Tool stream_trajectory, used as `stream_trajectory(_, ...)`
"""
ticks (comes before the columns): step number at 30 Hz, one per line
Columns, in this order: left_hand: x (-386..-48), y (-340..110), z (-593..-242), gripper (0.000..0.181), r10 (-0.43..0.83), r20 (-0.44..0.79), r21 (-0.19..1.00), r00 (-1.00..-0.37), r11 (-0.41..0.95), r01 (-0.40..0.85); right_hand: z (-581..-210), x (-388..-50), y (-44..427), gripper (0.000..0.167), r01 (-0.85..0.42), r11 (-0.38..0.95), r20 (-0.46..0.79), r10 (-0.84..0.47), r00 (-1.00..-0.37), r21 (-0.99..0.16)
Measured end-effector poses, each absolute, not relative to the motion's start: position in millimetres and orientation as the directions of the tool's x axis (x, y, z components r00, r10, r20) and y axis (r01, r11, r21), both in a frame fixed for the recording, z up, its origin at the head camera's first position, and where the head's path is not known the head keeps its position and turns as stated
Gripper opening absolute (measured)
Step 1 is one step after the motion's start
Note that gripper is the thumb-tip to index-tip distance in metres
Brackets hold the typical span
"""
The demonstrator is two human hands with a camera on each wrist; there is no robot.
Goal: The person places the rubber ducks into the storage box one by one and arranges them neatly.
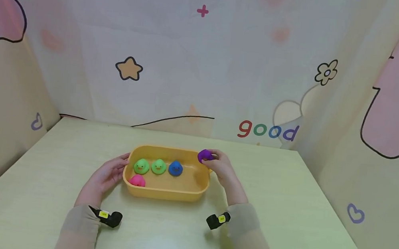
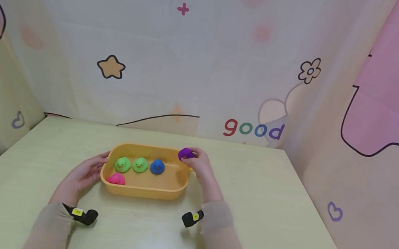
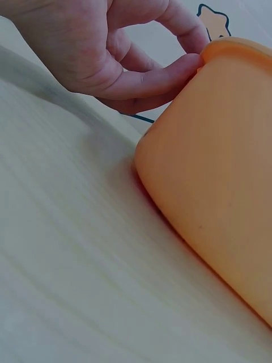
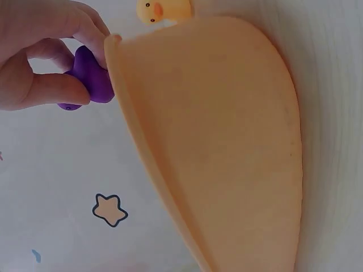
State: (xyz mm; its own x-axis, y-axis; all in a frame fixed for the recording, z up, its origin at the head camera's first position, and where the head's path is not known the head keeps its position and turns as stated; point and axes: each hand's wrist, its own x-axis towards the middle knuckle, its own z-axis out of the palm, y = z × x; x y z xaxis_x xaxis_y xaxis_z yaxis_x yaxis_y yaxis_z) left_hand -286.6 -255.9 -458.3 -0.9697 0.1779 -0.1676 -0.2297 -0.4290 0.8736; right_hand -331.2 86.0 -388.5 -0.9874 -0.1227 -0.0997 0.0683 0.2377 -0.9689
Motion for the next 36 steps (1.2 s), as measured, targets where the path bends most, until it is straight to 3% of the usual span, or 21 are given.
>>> stream_trajectory(14,-288.2,-253.3,-460.1,0.064,0.153,-0.187,0.877,-0.97,-0.418,-0.235,-389.7,-318.0,28.7,0.043,0.011,0.227,-0.075,-0.274,-0.959,-0.974)
stream_trajectory(21,-287.9,-254.6,-458.9,0.064,0.17,-0.175,0.873,-0.97,-0.428,-0.233,-399.1,-309.7,13.6,0.043,-0.034,0.293,-0.079,-0.364,-0.928,-0.955)
stream_trajectory(36,-286.3,-254.0,-457.7,0.064,0.147,-0.208,0.881,-0.967,-0.402,-0.25,-409.2,-298.8,-7.9,0.041,-0.04,0.453,-0.168,-0.409,-0.897,-0.891)
